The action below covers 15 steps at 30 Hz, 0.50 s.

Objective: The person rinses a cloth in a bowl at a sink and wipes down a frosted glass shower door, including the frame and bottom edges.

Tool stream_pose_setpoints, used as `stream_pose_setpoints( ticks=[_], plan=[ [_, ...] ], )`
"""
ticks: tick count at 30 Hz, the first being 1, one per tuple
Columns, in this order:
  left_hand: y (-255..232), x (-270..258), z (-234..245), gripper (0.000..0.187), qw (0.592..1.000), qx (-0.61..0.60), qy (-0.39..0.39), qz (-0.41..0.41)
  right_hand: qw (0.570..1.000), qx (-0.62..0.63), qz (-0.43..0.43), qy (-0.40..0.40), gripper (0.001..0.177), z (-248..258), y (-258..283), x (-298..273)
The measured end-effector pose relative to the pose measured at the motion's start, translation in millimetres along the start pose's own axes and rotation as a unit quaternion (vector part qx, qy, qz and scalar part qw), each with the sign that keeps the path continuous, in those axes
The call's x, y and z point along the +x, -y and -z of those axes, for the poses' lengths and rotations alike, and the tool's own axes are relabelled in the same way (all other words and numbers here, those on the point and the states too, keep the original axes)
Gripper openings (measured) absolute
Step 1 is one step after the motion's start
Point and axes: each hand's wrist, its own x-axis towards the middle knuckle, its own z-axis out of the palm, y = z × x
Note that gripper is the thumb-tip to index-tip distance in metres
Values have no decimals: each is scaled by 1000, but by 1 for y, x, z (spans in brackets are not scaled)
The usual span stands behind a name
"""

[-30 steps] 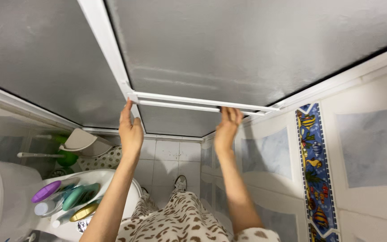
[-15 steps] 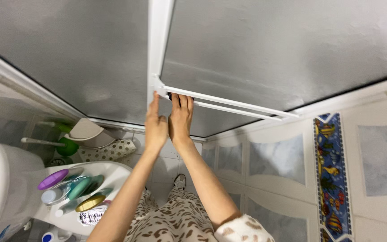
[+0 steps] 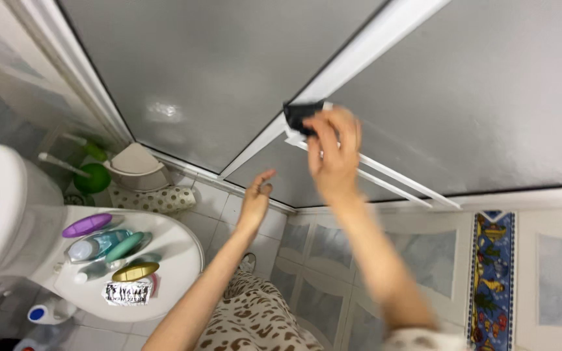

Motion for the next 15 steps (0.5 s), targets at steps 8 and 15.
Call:
stream_pose_setpoints(
  ticks=[8, 15],
  plan=[
    [23, -10, 22, 35, 997, 49, -31, 57, 799, -222, 374, 415, 12, -39, -35, 79],
    [41, -9, 40, 29, 998, 24, -55, -9, 753, -244, 359, 495, 8, -100, -47, 50]
  ],
)
